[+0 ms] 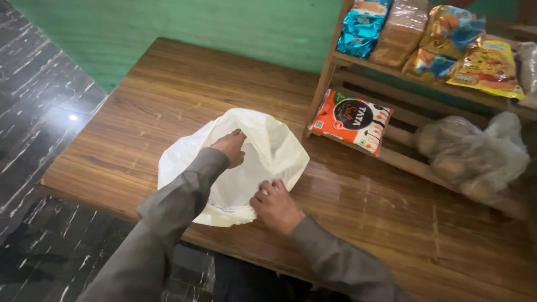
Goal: The person places various packaged grocery items onto a wooden shelf, then removes them and packs them into a white plastic bag. Items handled include biscuits, noodles, grains, and salt.
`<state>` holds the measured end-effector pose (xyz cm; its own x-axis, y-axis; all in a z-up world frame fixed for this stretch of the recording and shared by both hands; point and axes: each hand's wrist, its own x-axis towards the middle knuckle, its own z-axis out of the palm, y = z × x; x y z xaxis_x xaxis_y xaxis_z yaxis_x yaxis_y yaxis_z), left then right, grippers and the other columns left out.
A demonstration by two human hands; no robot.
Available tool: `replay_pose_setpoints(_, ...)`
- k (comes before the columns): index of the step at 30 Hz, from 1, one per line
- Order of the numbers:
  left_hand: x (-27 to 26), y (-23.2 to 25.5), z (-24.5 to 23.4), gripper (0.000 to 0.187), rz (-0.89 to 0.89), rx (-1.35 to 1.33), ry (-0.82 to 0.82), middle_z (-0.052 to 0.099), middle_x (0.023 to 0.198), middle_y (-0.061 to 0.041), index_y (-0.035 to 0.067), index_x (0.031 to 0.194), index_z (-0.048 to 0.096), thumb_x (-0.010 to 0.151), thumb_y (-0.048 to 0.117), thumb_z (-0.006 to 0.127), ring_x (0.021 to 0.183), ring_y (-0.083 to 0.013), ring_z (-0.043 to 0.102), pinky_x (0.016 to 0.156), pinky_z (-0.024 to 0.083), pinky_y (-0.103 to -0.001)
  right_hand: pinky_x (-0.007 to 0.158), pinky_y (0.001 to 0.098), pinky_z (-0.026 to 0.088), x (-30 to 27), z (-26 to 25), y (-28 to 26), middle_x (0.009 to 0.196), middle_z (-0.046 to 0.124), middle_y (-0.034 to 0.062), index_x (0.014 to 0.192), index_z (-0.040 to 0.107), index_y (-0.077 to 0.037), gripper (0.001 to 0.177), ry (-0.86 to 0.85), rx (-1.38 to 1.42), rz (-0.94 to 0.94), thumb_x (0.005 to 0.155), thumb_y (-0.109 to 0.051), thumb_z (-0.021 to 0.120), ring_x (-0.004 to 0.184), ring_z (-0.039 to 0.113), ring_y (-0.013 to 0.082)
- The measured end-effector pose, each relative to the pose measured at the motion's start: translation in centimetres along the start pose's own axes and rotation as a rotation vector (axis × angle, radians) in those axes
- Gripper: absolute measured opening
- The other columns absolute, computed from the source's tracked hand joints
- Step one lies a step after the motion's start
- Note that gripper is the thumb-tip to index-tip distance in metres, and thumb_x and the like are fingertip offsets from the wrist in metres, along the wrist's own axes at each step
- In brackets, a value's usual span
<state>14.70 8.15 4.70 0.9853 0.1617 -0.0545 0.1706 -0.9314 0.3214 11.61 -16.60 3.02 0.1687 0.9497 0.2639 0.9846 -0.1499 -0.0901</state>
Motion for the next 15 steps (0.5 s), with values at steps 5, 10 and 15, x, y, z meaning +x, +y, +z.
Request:
replay_pose_setpoints(5, 1.8, -0.7, 1.5, 0.093, -0.097, 0.123, -0.164, 0.045, 0.153, -0.017, 0.013, 0.154, 0.041, 0.079, 0.049, 0.083, 0.139, -0.0337, 0.045, 0.114, 0.037, -0.051, 0.100, 0.0486, 0.053, -0.2, -8.1, -2.0, 0.085, 0.066, 0.0064, 0.101, 0.066, -0.012, 0.014, 0.146, -0.046, -0.112, 0.088, -0.013, 0.063, 0.090, 0.068, 0.0257)
replay_pose_setpoints(10, 0.4, -1.3, 1.4, 0.112, -0.024, 0.339, -0.046, 0.032, 0.160, -0.024, 0.009, 0.154, 0.036, 0.066, 0.051, 0.091, 0.141, -0.0401, 0.043, 0.113, 0.040, -0.049, 0.075, 0.0468, 0.054, -1.7, -11.7, -5.3, 0.085, 0.072, 0.0109, 0.116, 0.069, -0.015, 0.023, -0.304, 0.188, 0.064, 0.095, -0.017, 0.060, 0.085, 0.071, 0.0326)
replay_pose_setpoints(15, -1.1, -0.4, 0.4, 0.101, -0.050, 0.173, -0.102, 0.027, 0.165, -0.017, 0.017, 0.158, 0.035, 0.072, 0.029, 0.087, 0.128, -0.0393, 0.049, 0.103, 0.046, -0.050, 0.076, 0.0491, 0.054, -1.0, -12.4, -4.2, 0.094, 0.074, 0.0141, 0.118, 0.070, -0.016, 0.032, -0.423, 0.259, 0.224, 0.092, -0.032, 0.061, 0.091, 0.071, 0.0360)
